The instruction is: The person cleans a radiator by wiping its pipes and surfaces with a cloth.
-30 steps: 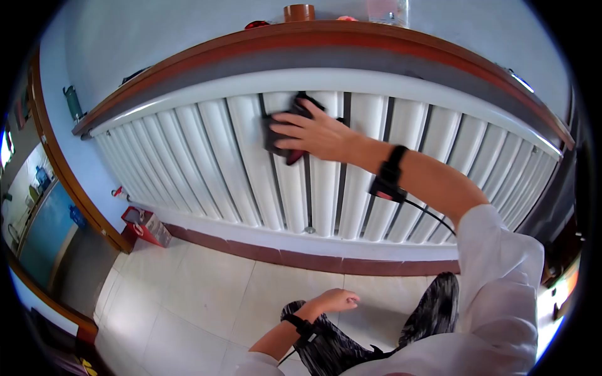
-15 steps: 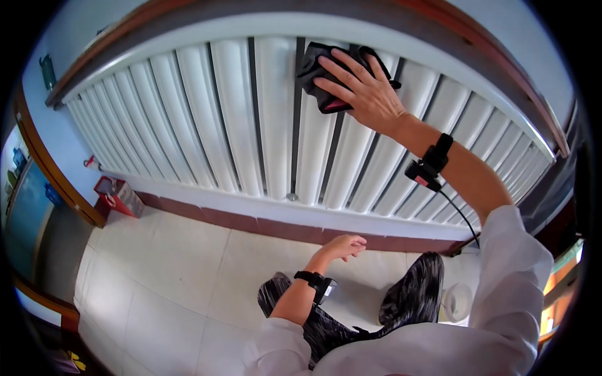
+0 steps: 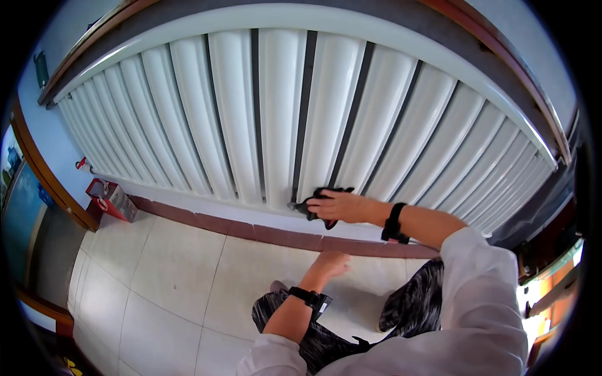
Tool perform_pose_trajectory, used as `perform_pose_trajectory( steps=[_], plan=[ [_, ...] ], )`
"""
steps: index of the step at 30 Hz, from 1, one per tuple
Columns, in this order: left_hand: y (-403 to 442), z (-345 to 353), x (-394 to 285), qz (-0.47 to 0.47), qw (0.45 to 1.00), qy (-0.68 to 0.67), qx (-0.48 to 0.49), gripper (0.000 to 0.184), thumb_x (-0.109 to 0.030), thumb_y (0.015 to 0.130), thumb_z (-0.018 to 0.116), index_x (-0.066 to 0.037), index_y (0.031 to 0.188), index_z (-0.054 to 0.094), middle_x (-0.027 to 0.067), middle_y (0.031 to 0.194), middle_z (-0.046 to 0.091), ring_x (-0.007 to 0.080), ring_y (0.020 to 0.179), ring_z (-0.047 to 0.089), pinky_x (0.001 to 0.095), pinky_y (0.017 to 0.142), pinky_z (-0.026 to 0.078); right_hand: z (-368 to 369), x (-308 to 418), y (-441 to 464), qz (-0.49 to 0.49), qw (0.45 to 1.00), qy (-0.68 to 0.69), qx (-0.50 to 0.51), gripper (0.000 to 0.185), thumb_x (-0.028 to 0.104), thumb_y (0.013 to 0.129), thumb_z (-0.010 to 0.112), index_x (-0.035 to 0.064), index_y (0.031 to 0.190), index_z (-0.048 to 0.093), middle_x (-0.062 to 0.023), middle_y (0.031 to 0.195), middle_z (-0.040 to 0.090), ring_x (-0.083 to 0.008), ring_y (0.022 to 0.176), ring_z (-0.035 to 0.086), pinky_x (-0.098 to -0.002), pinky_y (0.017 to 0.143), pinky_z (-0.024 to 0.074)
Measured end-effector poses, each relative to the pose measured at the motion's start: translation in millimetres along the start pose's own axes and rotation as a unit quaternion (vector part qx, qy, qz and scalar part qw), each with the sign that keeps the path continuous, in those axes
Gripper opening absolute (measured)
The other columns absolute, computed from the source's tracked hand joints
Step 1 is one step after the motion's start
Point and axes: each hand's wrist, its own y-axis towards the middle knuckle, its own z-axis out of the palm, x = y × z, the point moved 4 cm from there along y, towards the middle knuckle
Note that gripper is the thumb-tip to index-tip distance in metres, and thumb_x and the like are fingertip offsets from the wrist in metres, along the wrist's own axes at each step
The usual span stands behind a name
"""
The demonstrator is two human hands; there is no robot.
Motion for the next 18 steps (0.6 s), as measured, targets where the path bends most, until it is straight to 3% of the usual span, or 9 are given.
perform_pose_trajectory(
  steps=[2,3,6,7,9,13,15,16,18],
  plan=[
    [-2.3,2.1,3.6,0.026,0.999,0.016,-0.045,0.030,-0.024,0.078,0.063,-0.010,0.105,0.063,0.0154,0.105,0.063,0.0302,0.102,0.058,0.0415,0.085,0.047,-25.7,-21.7,-7.9,-0.001,0.998,0.044,0.042,0.038,0.010,0.076,0.058,0.0103,0.113,0.050,-0.0060,0.140,0.038,-0.0231,0.138,0.023,-0.0441,0.108,0.0228],
    [-4.8,3.8,2.0,0.051,0.994,0.031,-0.090,0.030,-0.023,0.077,0.063,-0.009,0.103,0.063,0.0160,0.105,0.063,0.0298,0.104,0.057,0.0418,0.086,0.046,-58.2,-41.1,-8.7,0.031,0.997,-0.008,0.066,0.043,0.009,0.075,0.060,0.0128,0.117,0.049,-0.0033,0.141,0.037,-0.0225,0.138,0.022,-0.0439,0.108,0.0227],
    [-4.7,4.9,-4.0,0.060,0.990,0.088,-0.096,0.027,-0.022,0.077,0.062,-0.007,0.099,0.063,0.0153,0.102,0.064,0.0303,0.100,0.059,0.0432,0.083,0.048,-147.5,-109.6,-10.1,0.210,0.970,-0.112,-0.045,0.052,0.005,0.071,0.066,0.0249,0.116,0.051,0.0039,0.142,0.037,-0.0208,0.137,0.024,-0.0498,0.103,0.0296],
    [-3.9,6.6,-8.7,0.059,0.991,0.076,-0.089,0.027,-0.022,0.077,0.062,-0.007,0.099,0.063,0.0153,0.102,0.064,0.0303,0.100,0.059,0.0432,0.083,0.048,-180.4,-129.6,-8.9,0.260,0.950,-0.172,-0.025,0.047,0.009,0.076,0.058,0.0264,0.119,0.050,0.0067,0.139,0.040,-0.0167,0.134,0.029,-0.0489,0.102,0.0273],
    [-3.2,14.6,-8.9,-0.010,0.998,0.055,-0.008,0.026,-0.024,0.078,0.061,-0.007,0.097,0.063,0.0145,0.100,0.064,0.0306,0.095,0.061,0.0442,0.080,0.049,-208.0,-160.1,-14.2,0.266,0.928,-0.183,-0.187,0.053,0.002,0.073,0.059,0.0229,0.120,0.051,0.0024,0.137,0.043,-0.0170,0.131,0.033,-0.0488,0.101,0.0283],
    [13.1,34.4,2.2,-0.033,0.997,0.056,0.043,0.026,-0.025,0.080,0.059,-0.008,0.098,0.063,0.0153,0.098,0.065,0.0307,0.093,0.062,0.0440,0.078,0.049,-182.4,-142.8,1.6,0.306,0.919,-0.182,-0.171,0.054,0.004,0.070,0.063,0.0208,0.121,0.053,0.0004,0.135,0.044,-0.0186,0.132,0.031,-0.0535,0.099,0.0280],
    [0.7,3.9,-11.1,-0.029,0.997,0.069,0.005,0.026,-0.026,0.080,0.059,-0.007,0.098,0.063,0.0153,0.099,0.065,0.0307,0.094,0.062,0.0438,0.078,0.049,-144.3,-116.6,10.4,0.276,0.941,-0.145,-0.129,0.053,0.009,0.073,0.061,0.0213,0.124,0.050,-0.0005,0.135,0.044,-0.0189,0.134,0.029,-0.0558,0.100,0.0264],
    [-1.8,1.7,-10.2,-0.027,0.997,0.075,-0.010,0.026,-0.026,0.080,0.059,-0.007,0.098,0.063,0.0153,0.099,0.065,0.0307,0.094,0.062,0.0437,0.079,0.049,-122.2,-98.2,12.1,0.249,0.951,-0.107,-0.148,0.053,0.004,0.073,0.060,0.0213,0.122,0.049,-0.0025,0.135,0.043,-0.0211,0.131,0.034,-0.0575,0.098,0.0272],
    [0.2,10.8,0.9,-0.025,0.995,0.082,-0.058,0.027,-0.026,0.081,0.059,-0.006,0.098,0.063,0.0153,0.099,0.065,0.0309,0.094,0.062,0.0434,0.079,0.049,-95.0,-65.6,14.0,0.187,0.976,-0.099,-0.060,0.045,0.013,0.076,0.059,0.0195,0.120,0.050,-0.0039,0.135,0.042,-0.0208,0.132,0.032,-0.0536,0.099,0.0273]
  ],
)
